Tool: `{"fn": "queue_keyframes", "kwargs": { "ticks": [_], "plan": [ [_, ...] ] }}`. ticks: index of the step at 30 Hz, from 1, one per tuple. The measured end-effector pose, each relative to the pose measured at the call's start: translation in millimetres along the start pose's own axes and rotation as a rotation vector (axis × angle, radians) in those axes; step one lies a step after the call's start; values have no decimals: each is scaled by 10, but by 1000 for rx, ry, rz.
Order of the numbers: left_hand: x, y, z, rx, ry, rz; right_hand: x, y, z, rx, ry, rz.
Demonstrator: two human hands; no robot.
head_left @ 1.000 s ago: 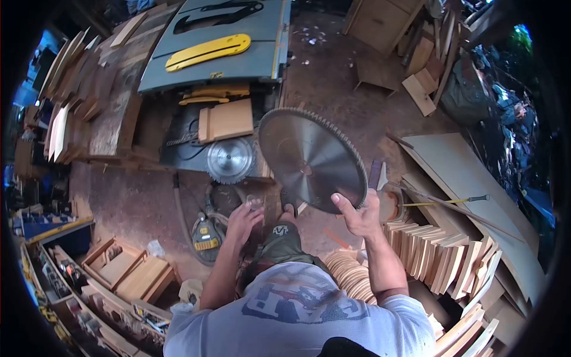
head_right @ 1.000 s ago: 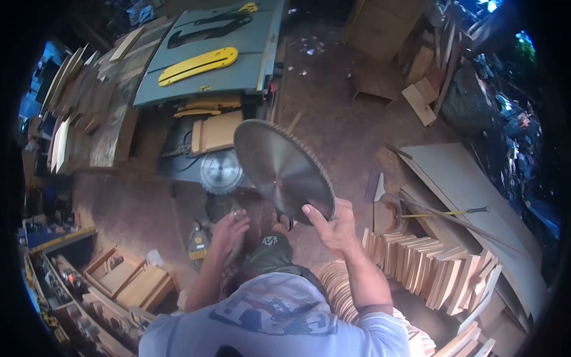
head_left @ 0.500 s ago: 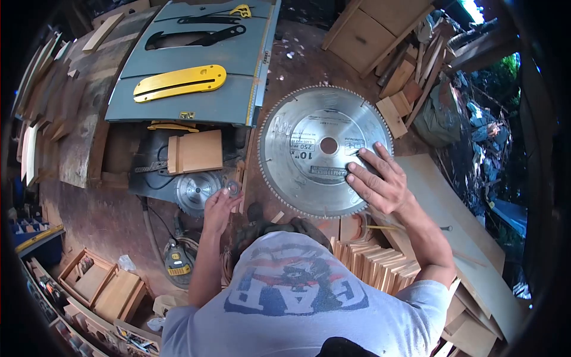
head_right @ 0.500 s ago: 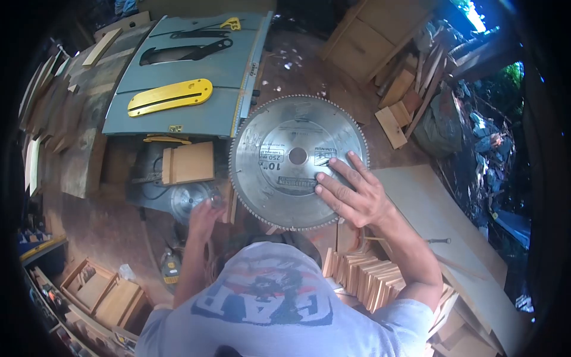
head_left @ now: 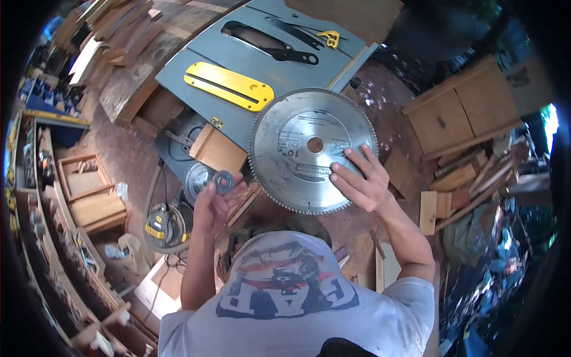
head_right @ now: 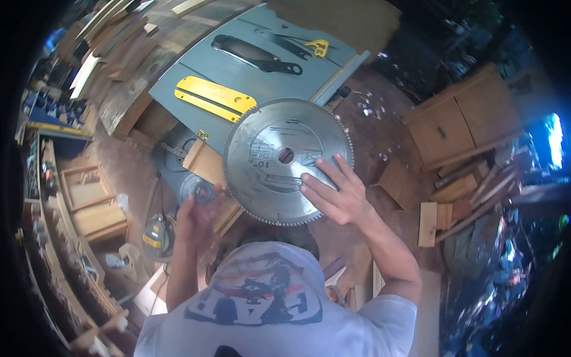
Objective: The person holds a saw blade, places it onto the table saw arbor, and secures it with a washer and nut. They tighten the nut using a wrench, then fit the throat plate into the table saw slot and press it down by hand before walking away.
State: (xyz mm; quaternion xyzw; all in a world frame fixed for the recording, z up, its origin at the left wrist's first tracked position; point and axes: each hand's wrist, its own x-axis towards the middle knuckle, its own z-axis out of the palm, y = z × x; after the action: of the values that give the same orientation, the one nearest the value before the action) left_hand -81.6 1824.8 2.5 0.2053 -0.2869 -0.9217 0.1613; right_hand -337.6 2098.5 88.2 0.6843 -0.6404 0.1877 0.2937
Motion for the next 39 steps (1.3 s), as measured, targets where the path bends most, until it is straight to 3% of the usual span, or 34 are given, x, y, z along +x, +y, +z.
{"fn": "queue_keyframes", "kwargs": {
  "ticks": [3,7,8,12,19,29,39],
  "plan": [
    [218,-292,525,-147,2,106,-170,484,166,105,64,-89],
    [515,-515,1115,45,48,197,-281,962,242,240,95,-171],
    [552,-577,1244,85,169,237,-323,1042,256,264,91,-195],
    [616,-784,1330,115,282,346,-362,1306,270,296,176,-190],
    [623,-871,1352,82,282,458,-485,1384,540,247,489,329],
    [760,-832,1302,58,270,525,-425,1395,641,339,348,498],
    [838,-598,1339,-22,153,527,-280,1369,861,460,407,508]
  ]
}}
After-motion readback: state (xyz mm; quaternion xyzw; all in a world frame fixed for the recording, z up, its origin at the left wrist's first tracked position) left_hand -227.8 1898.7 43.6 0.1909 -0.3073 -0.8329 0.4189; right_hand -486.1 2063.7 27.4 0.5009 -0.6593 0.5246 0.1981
